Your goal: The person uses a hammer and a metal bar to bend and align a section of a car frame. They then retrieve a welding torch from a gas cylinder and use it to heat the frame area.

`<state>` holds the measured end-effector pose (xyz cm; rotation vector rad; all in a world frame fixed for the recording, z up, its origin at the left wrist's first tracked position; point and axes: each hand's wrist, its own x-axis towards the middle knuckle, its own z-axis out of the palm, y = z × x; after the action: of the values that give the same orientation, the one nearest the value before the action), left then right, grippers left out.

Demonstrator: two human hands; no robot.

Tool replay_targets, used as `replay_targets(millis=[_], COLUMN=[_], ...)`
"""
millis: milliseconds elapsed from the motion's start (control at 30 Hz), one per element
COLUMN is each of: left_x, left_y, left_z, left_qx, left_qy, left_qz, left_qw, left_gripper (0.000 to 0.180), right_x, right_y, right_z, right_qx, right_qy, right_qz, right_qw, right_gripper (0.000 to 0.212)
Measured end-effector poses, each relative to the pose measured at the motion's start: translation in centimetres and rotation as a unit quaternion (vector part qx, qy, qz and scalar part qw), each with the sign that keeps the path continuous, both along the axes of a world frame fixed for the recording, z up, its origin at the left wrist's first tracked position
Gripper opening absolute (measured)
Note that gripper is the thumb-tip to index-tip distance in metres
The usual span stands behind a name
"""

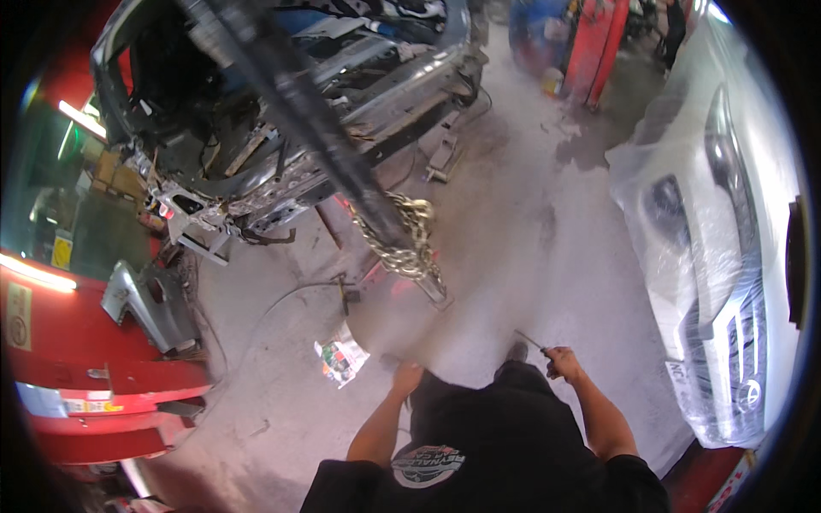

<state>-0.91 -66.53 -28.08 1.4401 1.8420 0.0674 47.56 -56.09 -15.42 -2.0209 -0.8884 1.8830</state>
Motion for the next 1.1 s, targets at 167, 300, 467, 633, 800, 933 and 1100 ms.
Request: replay_targets(millis=[167, 300, 467, 633, 800, 933, 1100], left_x=[16.6, 21.7, 22.1, 21.3, 19.1, 12.9, 8.5], left_y=[8.8, 14.5, 21.8, 31.4, 42.2, 49.2, 55.7], left_z=[12.8, 20.1, 21.2, 21.6, 25.7, 27.0, 31.0], left_qx=[0.066, 0.066, 0.122, 0.177, 0.343, 0.353, 0.429], left_qy=[-0.156, -0.2, -0.155, -0.14, -0.086, -0.066, -0.041], left_qz=[-0.017, -0.019, 0.077, 0.192, 0.283, 0.368, 0.461], left_qw=[0.985, 0.977, 0.977, 0.955, 0.891, 0.858, 0.775], left_gripper=[0.03, 0.032, 0.028, 0.029, 0.042, 0.047, 0.05], right_x=[6.6, 6.3, 3.7, 2.7, 1.4, -2.9, -8.7], right_y=[0.7, 5.8, 12.9, 20.3, 31.1, 39.7, 48.7], right_z=[-0.4, -1.7, -1.0, -1.1, 3.7, 5.8, 7.5], right_qx=[-0.055, -0.014, 0.06, 0.153, 0.007, 0.085, 0.058], right_qy=[0.109, 0.148, 0.113, 0.006, 0.183, 0.266, 0.306], right_qz=[-0.169, -0.137, -0.096, 0.061, -0.04, -0.102, 0.049], right_qw=[0.978, 0.979, 0.987, 0.986, 0.982, 0.955, 0.949], right_gripper=[0.025, 0.021, 0.02, 0.015, 0.013, 0.017, 0.018])
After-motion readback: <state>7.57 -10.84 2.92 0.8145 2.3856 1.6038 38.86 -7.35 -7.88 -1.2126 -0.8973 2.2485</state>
